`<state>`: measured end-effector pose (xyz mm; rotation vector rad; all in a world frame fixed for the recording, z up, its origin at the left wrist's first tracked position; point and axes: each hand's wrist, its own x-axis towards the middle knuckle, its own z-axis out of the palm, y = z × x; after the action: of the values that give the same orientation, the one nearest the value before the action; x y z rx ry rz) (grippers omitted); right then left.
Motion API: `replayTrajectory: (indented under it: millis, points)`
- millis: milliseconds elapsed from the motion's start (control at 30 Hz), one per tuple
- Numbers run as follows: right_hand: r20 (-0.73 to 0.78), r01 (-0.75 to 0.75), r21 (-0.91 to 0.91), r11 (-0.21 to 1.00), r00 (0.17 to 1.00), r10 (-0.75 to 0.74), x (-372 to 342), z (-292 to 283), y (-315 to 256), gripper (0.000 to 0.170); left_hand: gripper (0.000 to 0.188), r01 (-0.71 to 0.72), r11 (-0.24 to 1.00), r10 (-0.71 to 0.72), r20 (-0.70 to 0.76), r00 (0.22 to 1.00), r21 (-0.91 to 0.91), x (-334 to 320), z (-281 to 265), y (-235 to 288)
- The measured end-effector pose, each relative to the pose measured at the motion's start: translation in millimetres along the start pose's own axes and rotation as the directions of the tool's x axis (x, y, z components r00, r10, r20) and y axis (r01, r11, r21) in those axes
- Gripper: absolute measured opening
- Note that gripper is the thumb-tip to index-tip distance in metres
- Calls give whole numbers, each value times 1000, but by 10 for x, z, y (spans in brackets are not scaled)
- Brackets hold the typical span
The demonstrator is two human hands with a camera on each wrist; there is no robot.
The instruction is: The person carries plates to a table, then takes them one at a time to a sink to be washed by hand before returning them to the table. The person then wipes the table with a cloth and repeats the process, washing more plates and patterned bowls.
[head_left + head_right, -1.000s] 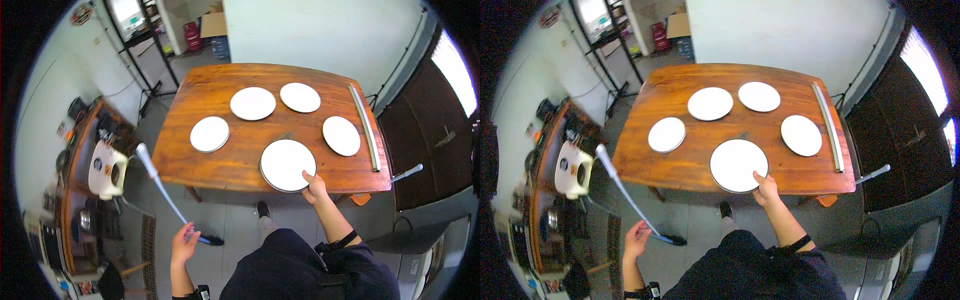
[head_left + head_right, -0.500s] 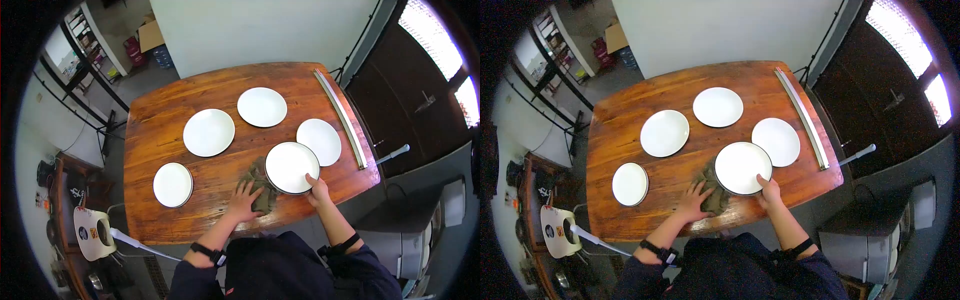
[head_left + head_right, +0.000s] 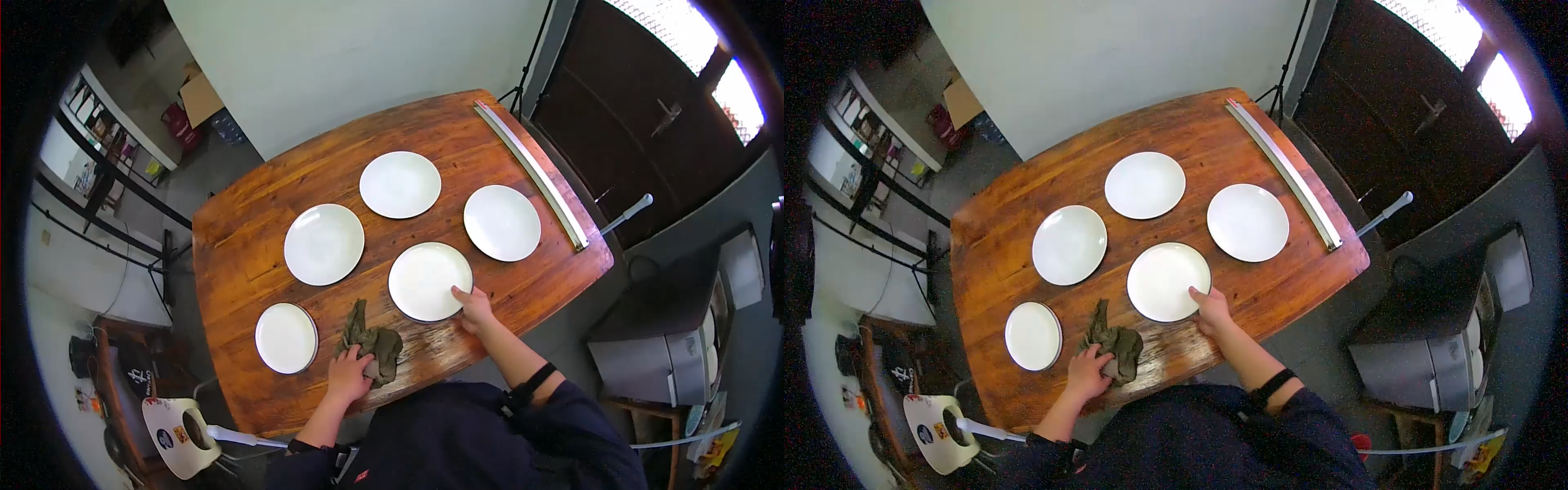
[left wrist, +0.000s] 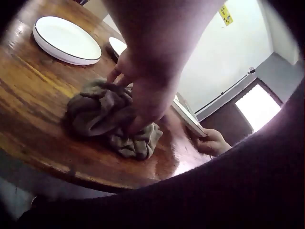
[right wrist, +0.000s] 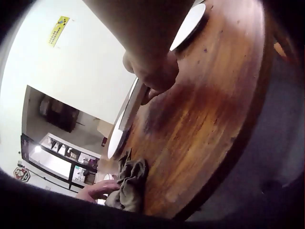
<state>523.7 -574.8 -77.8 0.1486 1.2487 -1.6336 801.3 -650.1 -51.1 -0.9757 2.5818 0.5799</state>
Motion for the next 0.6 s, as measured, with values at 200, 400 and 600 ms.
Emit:
replayTrajectory:
  millis: [200,400,600]
  points:
    - [-12,118,33,992,993,-118,345,22,326,26,53,-32,999,31,43,999,21,16,-23,-51]
    - [-92,77,-53,996,992,-81,409,3,324,28,55,-72,997,71,62,996,6,-3,-34,-126]
    - [-236,-123,-713,690,969,-72,238,117,69,39,58,-93,995,95,90,991,-22,9,-92,-155]
